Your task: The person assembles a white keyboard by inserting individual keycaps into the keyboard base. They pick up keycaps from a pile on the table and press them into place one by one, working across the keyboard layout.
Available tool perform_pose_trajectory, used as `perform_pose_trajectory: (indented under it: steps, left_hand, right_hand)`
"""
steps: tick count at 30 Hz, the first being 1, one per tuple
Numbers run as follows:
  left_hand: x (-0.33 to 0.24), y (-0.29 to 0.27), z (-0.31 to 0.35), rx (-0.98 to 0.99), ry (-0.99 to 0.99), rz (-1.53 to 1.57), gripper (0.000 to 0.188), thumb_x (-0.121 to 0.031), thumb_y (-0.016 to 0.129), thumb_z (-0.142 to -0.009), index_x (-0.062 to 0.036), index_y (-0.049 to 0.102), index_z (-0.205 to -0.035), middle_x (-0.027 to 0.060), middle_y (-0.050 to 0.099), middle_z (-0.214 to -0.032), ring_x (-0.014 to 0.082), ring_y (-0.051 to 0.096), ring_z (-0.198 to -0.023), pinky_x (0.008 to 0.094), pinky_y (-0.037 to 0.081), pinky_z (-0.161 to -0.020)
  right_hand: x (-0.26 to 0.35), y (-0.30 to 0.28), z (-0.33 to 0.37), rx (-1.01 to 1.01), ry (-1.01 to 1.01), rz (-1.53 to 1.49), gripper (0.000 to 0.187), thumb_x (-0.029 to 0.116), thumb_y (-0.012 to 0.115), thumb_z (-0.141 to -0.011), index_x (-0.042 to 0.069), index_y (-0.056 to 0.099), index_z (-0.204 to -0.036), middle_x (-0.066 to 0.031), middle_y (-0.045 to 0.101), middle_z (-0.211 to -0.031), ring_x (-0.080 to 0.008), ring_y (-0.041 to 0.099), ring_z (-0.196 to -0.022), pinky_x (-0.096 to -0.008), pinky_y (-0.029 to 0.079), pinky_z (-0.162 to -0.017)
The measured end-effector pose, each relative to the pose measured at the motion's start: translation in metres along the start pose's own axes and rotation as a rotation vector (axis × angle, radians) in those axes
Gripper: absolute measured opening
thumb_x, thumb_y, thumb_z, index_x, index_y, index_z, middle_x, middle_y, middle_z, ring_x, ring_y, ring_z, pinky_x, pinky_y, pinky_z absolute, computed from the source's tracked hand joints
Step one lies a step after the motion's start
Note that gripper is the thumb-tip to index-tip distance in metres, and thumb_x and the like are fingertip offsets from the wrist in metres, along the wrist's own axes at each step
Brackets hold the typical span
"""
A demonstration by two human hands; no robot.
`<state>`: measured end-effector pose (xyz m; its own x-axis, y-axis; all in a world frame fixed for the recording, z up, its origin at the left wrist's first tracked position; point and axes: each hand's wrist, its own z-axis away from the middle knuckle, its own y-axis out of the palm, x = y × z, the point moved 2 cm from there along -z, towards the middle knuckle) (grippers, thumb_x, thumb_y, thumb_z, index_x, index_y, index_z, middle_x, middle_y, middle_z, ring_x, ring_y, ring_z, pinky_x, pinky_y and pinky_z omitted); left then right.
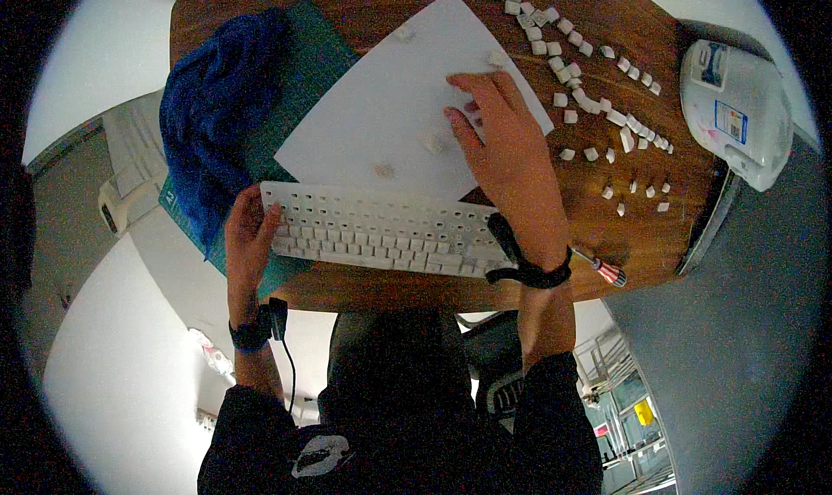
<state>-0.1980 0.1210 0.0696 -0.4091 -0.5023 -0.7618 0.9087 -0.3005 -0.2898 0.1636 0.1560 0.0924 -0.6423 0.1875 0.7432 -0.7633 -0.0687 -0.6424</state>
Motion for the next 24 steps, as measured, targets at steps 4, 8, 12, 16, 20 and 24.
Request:
perform_pose_trajectory:
  steps: [4,8,12,16,20,24]
  left_hand:
    - [0.004,-0.003,-0.004,0.014,-0.022,0.071,0.034,-0.009,0.065,-0.101,0.0,0.055,-0.131,0.0115,0.069,-0.121,0.0164,0.065,-0.109,0.0299,0.052,-0.094]
    - [0.01,-0.009,-0.01,0.059,-0.048,0.051,0.029,-0.009,0.067,-0.099,0.0006,0.058,-0.126,0.0111,0.072,-0.116,0.0154,0.068,-0.104,0.0286,0.055,-0.089]
    - [0.001,-0.013,-0.01,0.089,-0.084,0.052,0.027,-0.008,0.067,-0.099,0.0024,0.06,-0.122,0.0125,0.073,-0.114,0.0161,0.071,-0.1,0.0288,0.058,-0.083]
    - [-0.003,-0.015,-0.013,0.122,-0.083,0.072,0.027,-0.01,0.069,-0.098,0.0021,0.061,-0.121,0.0122,0.074,-0.113,0.0156,0.071,-0.098,0.0277,0.059,-0.081]
    - [-0.001,-0.013,-0.015,0.153,-0.062,0.137,0.026,-0.009,0.068,-0.099,0.0018,0.061,-0.121,0.0113,0.073,-0.112,0.0156,0.071,-0.1,0.0276,0.058,-0.082]
    - [0.0,-0.013,-0.015,0.182,-0.01,0.181,0.025,-0.009,0.067,-0.099,0.0019,0.061,-0.121,0.0109,0.073,-0.112,0.0155,0.07,-0.103,0.0277,0.058,-0.085]
  right_hand:
    - [0.004,0.014,-0.03,-0.087,-0.043,0.136,0.037,0.01,0.069,-0.092,0.008,0.059,-0.128,-0.0178,0.059,-0.115,-0.0344,0.066,-0.096,-0.0448,0.056,-0.083]
    - [0.012,0.023,-0.052,-0.155,-0.068,0.21,0.036,0.011,0.068,-0.092,0.011,0.062,-0.127,-0.0178,0.06,-0.116,-0.0371,0.066,-0.097,-0.0459,0.056,-0.086]
    - [0.014,0.036,-0.063,-0.139,-0.219,0.3,0.03,0.008,0.067,-0.091,0.011,0.065,-0.121,-0.0158,0.062,-0.113,-0.0394,0.066,-0.097,-0.047,0.056,-0.085]
    - [0.004,0.041,-0.069,-0.111,-0.224,0.327,0.023,0.008,0.066,-0.091,0.008,0.066,-0.114,-0.0138,0.064,-0.107,-0.0362,0.067,-0.095,-0.0467,0.055,-0.083]
    - [0.026,0.042,-0.054,-0.054,-0.199,0.196,0.021,0.01,0.071,-0.09,0.005,0.064,-0.109,-0.0127,0.065,-0.103,-0.0307,0.069,-0.089,-0.043,0.055,-0.081]
    - [0.065,0.053,-0.02,-0.029,-0.195,0.059,0.025,0.011,0.077,-0.086,0.005,0.064,-0.107,-0.0109,0.065,-0.101,-0.0263,0.07,-0.084,-0.0377,0.057,-0.077]
